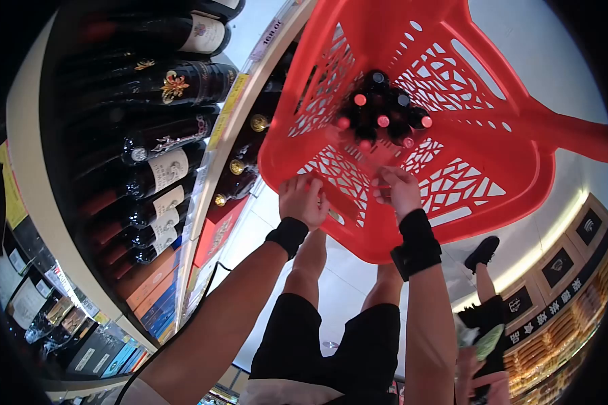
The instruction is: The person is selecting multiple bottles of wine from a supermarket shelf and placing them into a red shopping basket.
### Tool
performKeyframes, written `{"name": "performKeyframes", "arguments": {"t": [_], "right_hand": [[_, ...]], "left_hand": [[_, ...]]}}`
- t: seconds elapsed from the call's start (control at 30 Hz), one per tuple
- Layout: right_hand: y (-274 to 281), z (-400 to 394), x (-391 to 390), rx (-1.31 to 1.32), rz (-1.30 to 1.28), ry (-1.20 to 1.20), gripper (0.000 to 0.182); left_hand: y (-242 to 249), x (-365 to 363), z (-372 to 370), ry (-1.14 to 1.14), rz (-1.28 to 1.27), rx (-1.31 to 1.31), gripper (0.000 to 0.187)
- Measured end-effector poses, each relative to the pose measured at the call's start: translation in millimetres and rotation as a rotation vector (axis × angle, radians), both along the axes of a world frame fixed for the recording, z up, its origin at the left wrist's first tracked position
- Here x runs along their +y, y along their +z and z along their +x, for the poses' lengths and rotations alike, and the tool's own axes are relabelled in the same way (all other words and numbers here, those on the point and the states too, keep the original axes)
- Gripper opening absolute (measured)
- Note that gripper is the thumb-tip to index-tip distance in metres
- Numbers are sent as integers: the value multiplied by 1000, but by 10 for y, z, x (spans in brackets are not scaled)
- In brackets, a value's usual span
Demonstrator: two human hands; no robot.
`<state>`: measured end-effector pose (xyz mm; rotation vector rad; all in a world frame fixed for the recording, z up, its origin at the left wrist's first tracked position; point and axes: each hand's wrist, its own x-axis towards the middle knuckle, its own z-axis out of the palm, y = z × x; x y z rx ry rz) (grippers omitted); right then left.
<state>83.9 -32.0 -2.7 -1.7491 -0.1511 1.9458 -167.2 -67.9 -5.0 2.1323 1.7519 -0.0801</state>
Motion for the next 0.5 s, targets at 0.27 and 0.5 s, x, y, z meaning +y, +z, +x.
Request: {"name": "performKeyframes", "arguments": {"t": [0.27,0.5], "right_hand": [[22,155,-433,-311,291,425,26],[505,139,-801,-684,423,1427,25]], "left_hand": [[-48,-49,82,26,42,17,25],[58,-1,104,4,-78,147,32]]}}
